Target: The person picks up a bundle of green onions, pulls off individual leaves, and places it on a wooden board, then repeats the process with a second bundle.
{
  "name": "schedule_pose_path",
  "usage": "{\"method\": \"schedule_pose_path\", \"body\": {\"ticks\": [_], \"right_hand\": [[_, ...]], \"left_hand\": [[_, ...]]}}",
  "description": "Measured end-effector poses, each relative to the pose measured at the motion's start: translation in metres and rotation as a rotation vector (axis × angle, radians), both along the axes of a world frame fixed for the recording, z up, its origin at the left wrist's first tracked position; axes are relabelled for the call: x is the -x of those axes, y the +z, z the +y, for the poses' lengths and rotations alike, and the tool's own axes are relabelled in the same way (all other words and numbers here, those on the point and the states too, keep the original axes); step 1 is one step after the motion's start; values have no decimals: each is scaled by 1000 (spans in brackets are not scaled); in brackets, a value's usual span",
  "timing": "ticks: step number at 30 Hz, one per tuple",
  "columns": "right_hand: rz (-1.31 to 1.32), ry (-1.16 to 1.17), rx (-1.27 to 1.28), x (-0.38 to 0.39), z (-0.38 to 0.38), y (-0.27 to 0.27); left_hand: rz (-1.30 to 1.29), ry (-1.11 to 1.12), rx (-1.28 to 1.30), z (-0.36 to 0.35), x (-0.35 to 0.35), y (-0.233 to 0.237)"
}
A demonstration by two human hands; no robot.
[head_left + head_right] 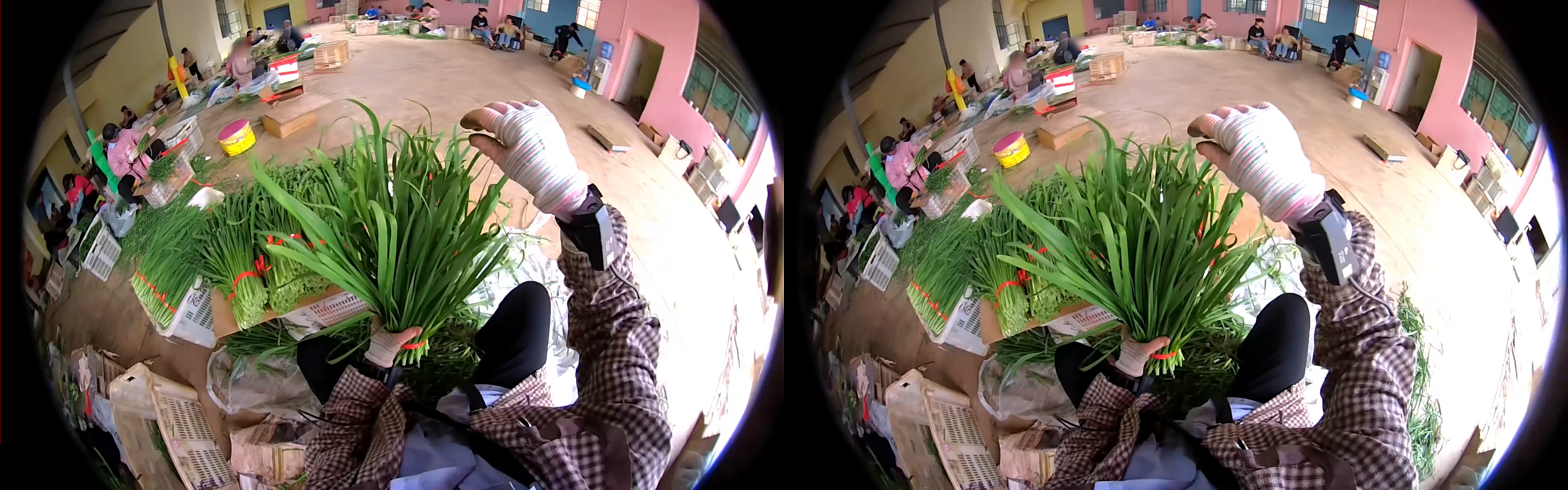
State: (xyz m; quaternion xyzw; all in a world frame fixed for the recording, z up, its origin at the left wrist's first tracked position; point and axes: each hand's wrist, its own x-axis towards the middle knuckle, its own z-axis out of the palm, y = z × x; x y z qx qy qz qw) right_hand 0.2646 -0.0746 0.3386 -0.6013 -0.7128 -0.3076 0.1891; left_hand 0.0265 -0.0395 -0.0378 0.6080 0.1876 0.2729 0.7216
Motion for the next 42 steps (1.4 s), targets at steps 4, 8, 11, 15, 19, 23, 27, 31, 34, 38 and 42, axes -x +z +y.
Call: {"method": "schedule_pose_path", "body": {"ticks": [4,8,11,15,19,23,27,31,34,38,42], "right_hand": [[169,-324,294,-4,-9,4],[250,-319,225,-15,-17,-2],[183,-339,246,-16,-18,-3],[64,-318,265,-19,-11,-6],[311,-164,226,-27,-1,-17],[1265,195,368,-48,14,-33],[1600,408,165,-54,23,-44],[1546,586,-52,-62,21,-29],[1216,749,84,-50,-15,-20],[862,1106,680,-15,-63,-40],[-98,417,1112,52,-93,-98]], "left_hand": [[-32,3,-56,5,-3,-19],[77,96,-82,-5,-4,8],[103,93,-102,4,-5,-12],[110,131,13,-10,-5,20],[69,186,-131,0,-6,-19],[-51,144,194,4,-10,-41],[49,166,159,-6,-6,7],[-77,230,189,-13,-4,18],[6,287,162,-13,0,34],[-106,208,130,3,-10,-12],[-226,296,110,-4,-13,-1]]}}
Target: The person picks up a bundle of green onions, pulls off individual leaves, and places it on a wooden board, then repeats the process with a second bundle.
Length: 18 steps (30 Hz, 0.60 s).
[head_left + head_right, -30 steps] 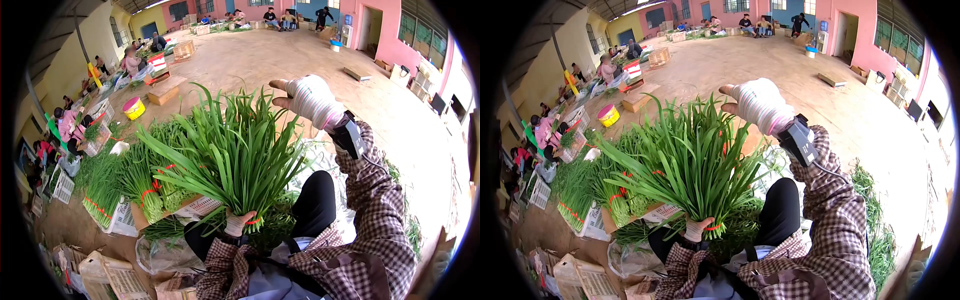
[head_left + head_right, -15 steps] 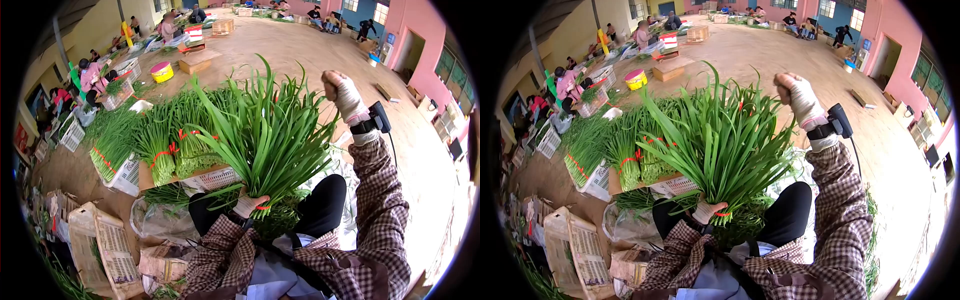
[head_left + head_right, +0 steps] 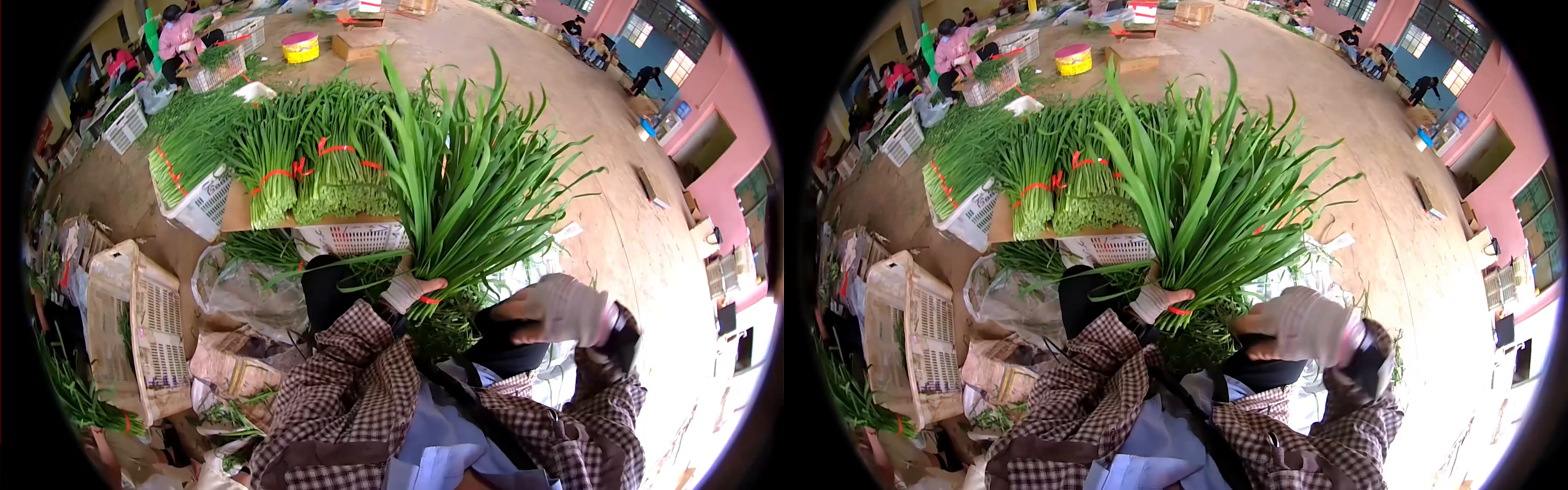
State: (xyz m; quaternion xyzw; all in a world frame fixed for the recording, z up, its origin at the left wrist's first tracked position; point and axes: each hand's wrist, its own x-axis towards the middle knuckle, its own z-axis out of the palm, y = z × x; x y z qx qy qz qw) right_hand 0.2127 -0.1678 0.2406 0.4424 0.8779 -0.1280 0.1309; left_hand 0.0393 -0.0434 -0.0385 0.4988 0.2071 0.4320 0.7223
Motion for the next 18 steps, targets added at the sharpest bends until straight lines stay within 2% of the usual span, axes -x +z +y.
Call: {"method": "schedule_pose_path", "body": {"ticks": [1,2,5,8,10,12,14,16,18], "right_hand": [[-37,-15,-160,14,3,-3],[-72,-34,-323,27,7,-5],[231,139,-802,50,36,-5],[183,190,-1011,63,70,-6],[92,76,-1018,60,92,-11],[-92,-82,-942,49,109,-19],[-54,-168,-849,38,116,-23],[-58,-177,-792,34,121,-21],[-105,-184,-667,35,123,-16]], "left_hand": [[-55,-61,54,0,0,5],[50,-25,12,0,0,9],[92,20,-22,-8,5,24],[86,140,-87,-12,4,27],[-91,20,106,-8,-1,10],[-110,-23,141,-5,0,3],[-127,-69,176,-4,0,1],[12,-32,114,-5,1,8],[-34,-59,131,-8,1,11]]}}
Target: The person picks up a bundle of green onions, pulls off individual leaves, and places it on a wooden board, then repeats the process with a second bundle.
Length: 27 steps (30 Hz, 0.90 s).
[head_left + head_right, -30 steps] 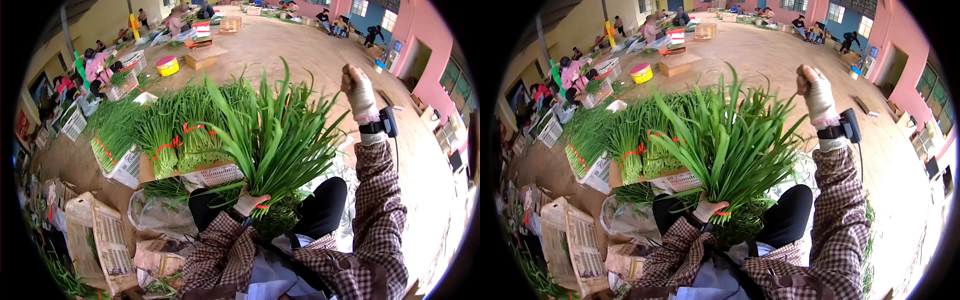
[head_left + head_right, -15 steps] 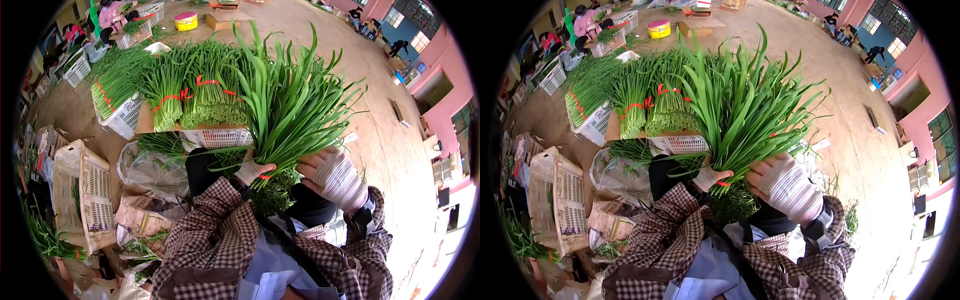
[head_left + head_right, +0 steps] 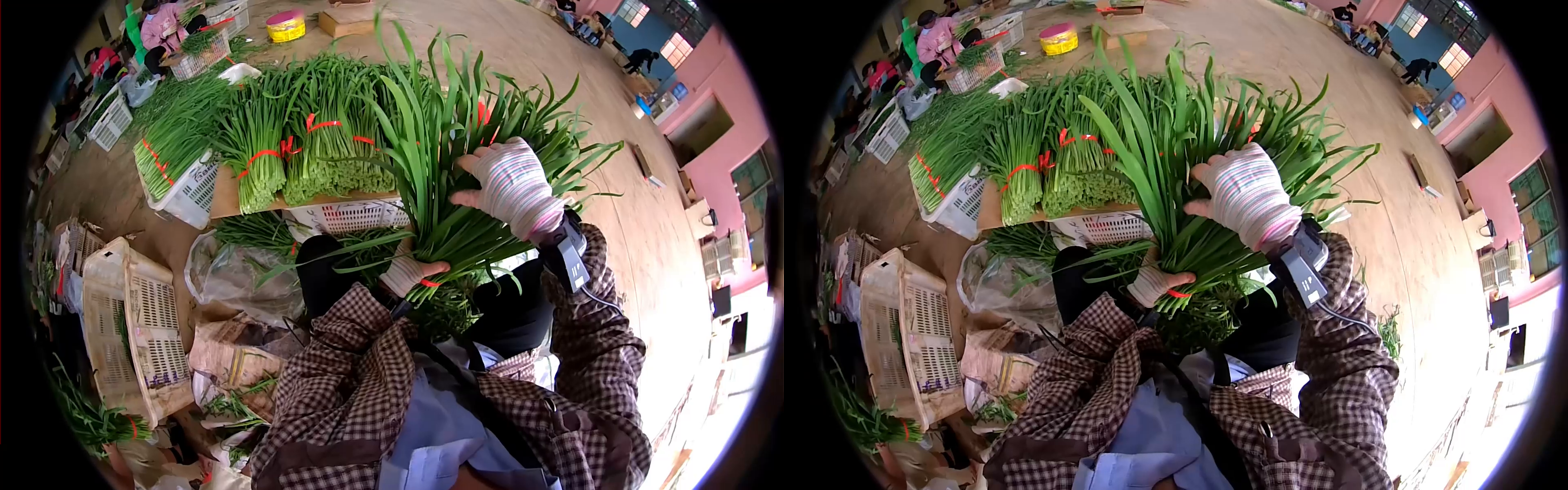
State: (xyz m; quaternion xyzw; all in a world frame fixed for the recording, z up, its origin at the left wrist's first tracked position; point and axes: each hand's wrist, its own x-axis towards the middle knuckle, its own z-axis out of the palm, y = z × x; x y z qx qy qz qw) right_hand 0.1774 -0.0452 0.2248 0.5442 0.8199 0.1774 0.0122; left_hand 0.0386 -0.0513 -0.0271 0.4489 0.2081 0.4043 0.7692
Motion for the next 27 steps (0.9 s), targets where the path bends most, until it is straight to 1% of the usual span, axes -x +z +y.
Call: {"method": "schedule_pose_path", "body": {"ticks": [1,5,6,8,10,12,13,14,15,16,18,20,21,22,24,25,26,27], "right_hand": [[-21,-48,63,5,1,3],[-76,-74,112,13,5,-1],[-77,-77,109,15,6,-4],[-70,-188,140,18,10,-7],[-40,-245,164,21,14,-9],[50,-228,188,19,18,-16],[102,-174,110,15,18,-23],[106,-180,107,13,18,-27],[145,-137,76,11,18,-29],[182,-91,46,10,17,-30],[238,-84,70,6,18,-30],[391,-76,145,3,20,-32],[480,-111,206,2,21,-33],[484,-113,206,0,21,-39],[865,-192,294,-4,23,-51],[991,-232,383,-7,26,-54],[994,-234,383,-9,26,-57],[1153,-292,423,-9,25,-58]], "left_hand": [[-49,-12,15,0,0,1],[-24,-65,-53,4,-2,-3],[4,-29,-78,4,-2,-5],[33,6,-111,2,-3,-8],[54,57,-59,-2,-3,-2],[23,45,-48,0,-4,-10],[28,18,-36,2,-4,-13],[33,-9,-21,4,-4,-17],[33,45,-57,2,-5,-16],[34,41,-58,3,-5,-15],[92,-8,76,2,-3,-7],[84,16,65,-4,1,8],[72,42,53,-6,3,14],[76,39,53,-5,2,12],[114,55,-38,-2,1,9],[116,53,-38,-2,1,9],[103,41,-43,0,1,10],[90,31,-48,1,1,11]]}}
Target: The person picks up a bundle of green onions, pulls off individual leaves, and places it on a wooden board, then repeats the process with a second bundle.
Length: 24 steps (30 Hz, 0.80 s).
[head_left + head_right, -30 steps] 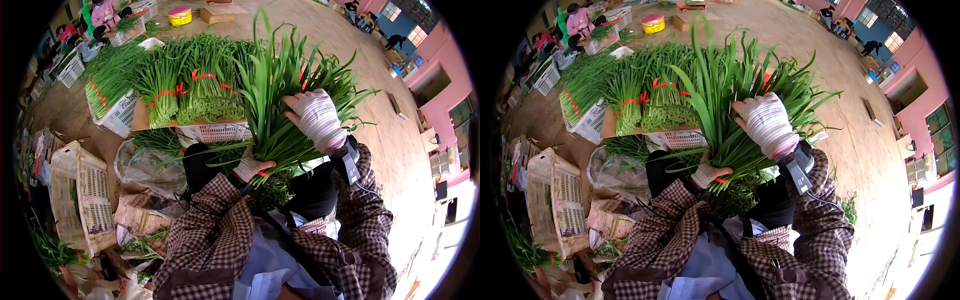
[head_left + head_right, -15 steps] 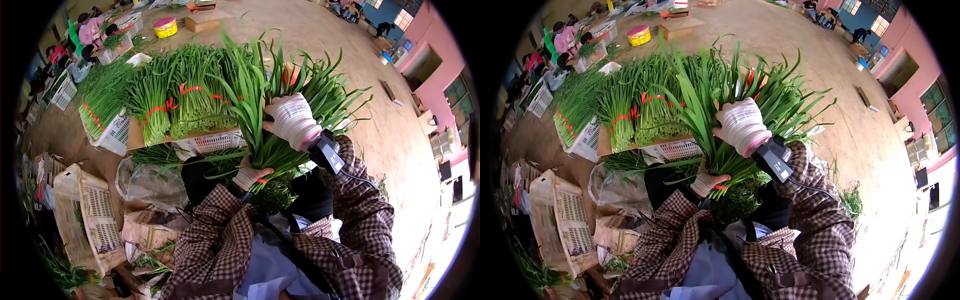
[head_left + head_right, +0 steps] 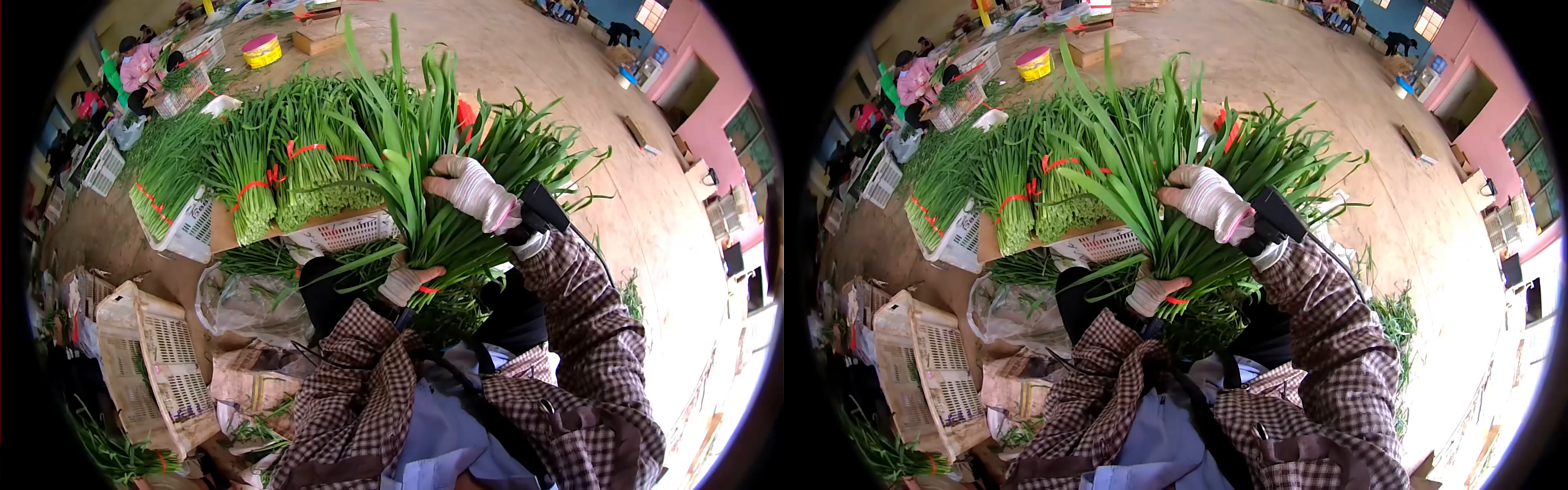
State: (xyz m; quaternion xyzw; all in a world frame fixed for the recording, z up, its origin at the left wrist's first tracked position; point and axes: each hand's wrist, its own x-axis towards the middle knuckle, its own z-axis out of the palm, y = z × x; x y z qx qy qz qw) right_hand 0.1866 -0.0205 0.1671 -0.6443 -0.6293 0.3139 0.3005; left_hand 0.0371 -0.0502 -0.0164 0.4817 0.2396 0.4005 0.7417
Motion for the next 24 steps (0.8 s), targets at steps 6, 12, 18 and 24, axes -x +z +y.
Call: {"method": "schedule_pose_path", "body": {"ticks": [6,12,18,24], "right_hand": [[728,-130,-249,-17,-6,17],[928,220,-542,-60,-39,93],[938,239,-945,-95,-148,111],[285,38,-179,-104,-187,-51]], "left_hand": [[-20,-32,62,1,0,-16],[-16,-58,81,7,-3,-38],[7,-17,2,13,0,-29],[-2,62,-52,33,0,-18]]}}
